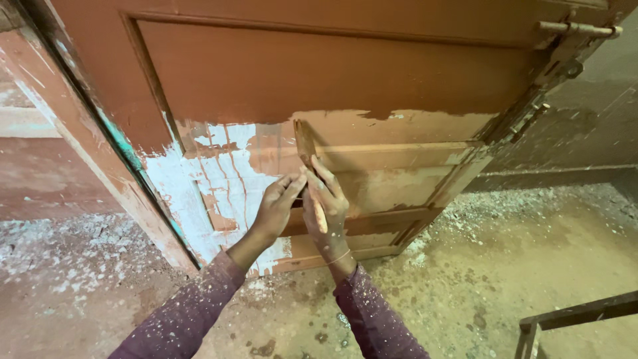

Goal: The person paints a wooden door with a paintbrush, applying reddish-brown paint over areas where white paint shows through. They work across the lower panels and rails of the door, steadying the door with one hand while brushing with the other, moving to different sections to cover unpainted patches.

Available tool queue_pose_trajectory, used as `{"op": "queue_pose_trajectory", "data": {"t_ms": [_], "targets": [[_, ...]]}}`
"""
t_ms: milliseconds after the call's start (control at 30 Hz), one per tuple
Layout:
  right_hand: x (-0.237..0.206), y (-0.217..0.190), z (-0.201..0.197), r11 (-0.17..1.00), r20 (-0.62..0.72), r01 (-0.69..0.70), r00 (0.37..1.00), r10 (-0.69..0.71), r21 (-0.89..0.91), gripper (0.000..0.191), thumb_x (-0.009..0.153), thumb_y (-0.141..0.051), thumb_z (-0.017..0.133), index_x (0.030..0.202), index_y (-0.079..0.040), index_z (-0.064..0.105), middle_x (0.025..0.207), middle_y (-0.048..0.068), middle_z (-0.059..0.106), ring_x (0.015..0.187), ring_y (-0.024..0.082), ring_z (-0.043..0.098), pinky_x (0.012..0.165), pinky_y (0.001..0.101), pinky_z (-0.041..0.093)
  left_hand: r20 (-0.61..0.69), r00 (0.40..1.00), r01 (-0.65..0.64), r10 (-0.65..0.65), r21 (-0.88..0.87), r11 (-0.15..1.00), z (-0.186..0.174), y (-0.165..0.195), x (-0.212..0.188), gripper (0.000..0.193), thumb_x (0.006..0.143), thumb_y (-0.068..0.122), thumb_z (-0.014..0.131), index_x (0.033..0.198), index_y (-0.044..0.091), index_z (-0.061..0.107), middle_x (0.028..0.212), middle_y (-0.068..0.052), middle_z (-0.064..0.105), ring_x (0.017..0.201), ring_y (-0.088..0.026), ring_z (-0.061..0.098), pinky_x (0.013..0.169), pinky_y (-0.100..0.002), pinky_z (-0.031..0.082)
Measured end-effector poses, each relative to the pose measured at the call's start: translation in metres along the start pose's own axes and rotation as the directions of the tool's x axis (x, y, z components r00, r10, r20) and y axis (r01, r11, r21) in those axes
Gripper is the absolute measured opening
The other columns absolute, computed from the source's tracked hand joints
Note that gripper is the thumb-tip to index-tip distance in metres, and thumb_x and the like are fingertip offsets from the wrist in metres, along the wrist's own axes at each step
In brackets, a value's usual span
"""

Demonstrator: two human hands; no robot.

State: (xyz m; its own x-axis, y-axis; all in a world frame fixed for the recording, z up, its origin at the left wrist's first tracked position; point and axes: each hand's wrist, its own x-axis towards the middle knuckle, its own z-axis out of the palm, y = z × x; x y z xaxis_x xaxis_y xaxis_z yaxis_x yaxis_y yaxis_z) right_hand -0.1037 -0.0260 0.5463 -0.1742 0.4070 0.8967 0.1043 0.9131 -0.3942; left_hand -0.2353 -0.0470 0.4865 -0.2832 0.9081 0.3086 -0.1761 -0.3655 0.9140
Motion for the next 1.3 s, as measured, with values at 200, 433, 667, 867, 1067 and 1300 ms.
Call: {"op": "queue_pose_trajectory", "data": {"t_ms": [200,433,667,867,1067,1300], "targets": [[-0.012,0.013,-0.004,0.985,0.058,0.154,0.987,-0.15,-0.079,0.036,0.097,-0.002,0.061,0.133,0.002,0.062,0.138,0.019,0.064,0.127,0.034,0.065,0.103,0.0377,0.058,-0.008,0.993,0.113,-0.117,-0.21,0.971,0.011,0.008,0.002,0.028,0.104,0.022,0.057,0.12,0.001,0.064,0.11,-0.002,0.07,0.102,-0.01,0.064,0.094,-0.029,0.052],[-0.068,0.03,-0.009,0.402,0.388,-0.698,0.685,0.617,0.593,0.031,0.104,-0.018,0.054,0.127,0.001,0.061,0.116,0.013,0.069,0.099,0.019,0.069,0.082,0.0334,0.063,-0.016,0.994,0.108,-0.108,0.06,0.992,-0.019,0.001,-0.01,0.031,0.106,0.025,0.052,0.117,-0.001,0.065,0.108,-0.006,0.074,0.098,-0.01,0.068,0.093,-0.028,0.057],[-0.098,0.021,0.018,0.143,0.598,-0.858,0.455,0.66,0.494,0.025,0.11,-0.026,0.059,0.122,-0.004,0.058,0.091,0.011,0.059,0.064,0.013,0.056,0.053,0.0249,0.046,-0.029,0.994,0.104,-0.102,0.102,0.989,-0.028,-0.028,-0.048,0.036,0.105,0.024,0.056,0.133,0.001,0.062,0.114,-0.005,0.068,0.097,-0.01,0.061,0.085,-0.029,0.051],[-0.06,-0.033,0.062,0.808,0.276,-0.548,0.828,0.488,0.215,0.037,0.106,-0.021,0.057,0.139,-0.004,0.056,0.121,0.022,0.063,0.106,0.028,0.064,0.089,0.0352,0.052,-0.231,0.967,0.125,-0.111,0.047,0.991,-0.066,0.004,-0.057,0.052,0.104,0.044,0.04,0.132,0.005,0.061,0.115,-0.004,0.069,0.102,-0.012,0.066,0.086,-0.031,0.054],[-0.011,-0.083,0.118,0.896,0.2,-0.372,0.923,0.329,0.243,0.047,0.105,-0.017,0.053,0.151,-0.006,0.048,0.148,0.021,0.06,0.133,0.035,0.062,0.109,0.0394,0.049,-0.294,0.93,0.22,-0.222,-0.04,0.975,-0.101,0.023,-0.1,0.057,0.105,0.048,0.041,0.127,0.0,0.063,0.108,-0.013,0.071,0.093,-0.022,0.066,0.085,-0.038,0.054],[-0.036,-0.124,0.125,0.834,0.295,-0.536,0.825,0.482,0.135,0.049,0.101,-0.009,0.054,0.149,-0.005,0.048,0.147,0.023,0.057,0.133,0.037,0.057,0.108,0.0421,0.045,-0.471,0.857,0.223,-0.21,-0.029,0.974,-0.136,0.018,-0.119,0.056,0.104,0.047,0.037,0.119,0.002,0.066,0.11,-0.016,0.072,0.095,-0.024,0.07,0.086,-0.036,0.056]]}}
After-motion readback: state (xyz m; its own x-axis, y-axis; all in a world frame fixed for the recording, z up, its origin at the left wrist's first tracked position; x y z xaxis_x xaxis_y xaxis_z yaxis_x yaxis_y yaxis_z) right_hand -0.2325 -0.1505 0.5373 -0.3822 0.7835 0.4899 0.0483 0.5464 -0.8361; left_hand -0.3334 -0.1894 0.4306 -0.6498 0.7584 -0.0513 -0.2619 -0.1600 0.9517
